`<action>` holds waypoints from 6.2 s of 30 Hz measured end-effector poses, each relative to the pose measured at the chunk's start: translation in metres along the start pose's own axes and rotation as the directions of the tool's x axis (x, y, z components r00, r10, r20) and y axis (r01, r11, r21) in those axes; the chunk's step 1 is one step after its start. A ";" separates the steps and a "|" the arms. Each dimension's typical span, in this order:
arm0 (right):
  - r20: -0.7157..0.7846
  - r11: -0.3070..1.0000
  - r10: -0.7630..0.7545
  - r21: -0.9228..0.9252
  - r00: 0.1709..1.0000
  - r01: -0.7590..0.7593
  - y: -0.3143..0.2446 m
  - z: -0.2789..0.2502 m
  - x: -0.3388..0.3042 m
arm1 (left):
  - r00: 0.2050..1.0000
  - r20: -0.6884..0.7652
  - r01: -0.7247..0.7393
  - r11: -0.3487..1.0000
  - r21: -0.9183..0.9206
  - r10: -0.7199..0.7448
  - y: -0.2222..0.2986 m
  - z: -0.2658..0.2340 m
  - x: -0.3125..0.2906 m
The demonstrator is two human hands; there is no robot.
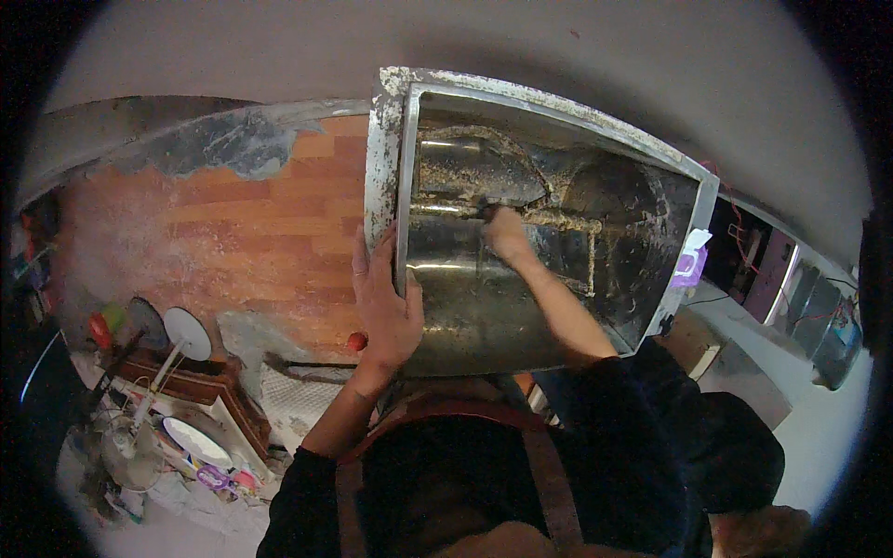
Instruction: The person scrapes and removes hardened residue from the interior walls and metal components of a large stainless steel appliance using a handheld scraper. The person repeatedly reaches into the appliance to dislodge and remove debris.
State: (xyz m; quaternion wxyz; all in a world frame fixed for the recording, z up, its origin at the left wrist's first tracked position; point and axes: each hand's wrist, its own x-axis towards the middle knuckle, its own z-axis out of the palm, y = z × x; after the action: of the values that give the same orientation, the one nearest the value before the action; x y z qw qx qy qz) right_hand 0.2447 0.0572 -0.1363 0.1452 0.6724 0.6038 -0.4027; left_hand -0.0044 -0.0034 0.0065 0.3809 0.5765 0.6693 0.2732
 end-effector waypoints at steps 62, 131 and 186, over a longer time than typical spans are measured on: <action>0.027 0.968 -0.162 -0.192 0.986 0.164 -0.078 0.051 0.020 | 0.994 0.036 -0.106 0.994 0.018 0.105 -0.014 0.001 0.007; 0.414 0.725 -0.374 -0.427 0.830 0.540 0.140 0.076 0.105 | 0.992 0.086 -0.084 0.992 -0.090 0.091 -0.001 -0.002 0.014; 0.366 0.766 -0.445 -0.316 0.817 0.559 0.046 0.038 0.090 | 0.997 0.070 -0.039 0.999 -0.032 0.041 -0.007 -0.003 0.007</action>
State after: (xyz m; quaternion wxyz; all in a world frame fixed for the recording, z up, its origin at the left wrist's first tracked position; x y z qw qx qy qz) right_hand 0.2692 0.0836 -0.2386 0.2493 0.3769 0.8077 -0.3786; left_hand -0.0108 0.0028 0.0009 0.4075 0.5931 0.6395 0.2706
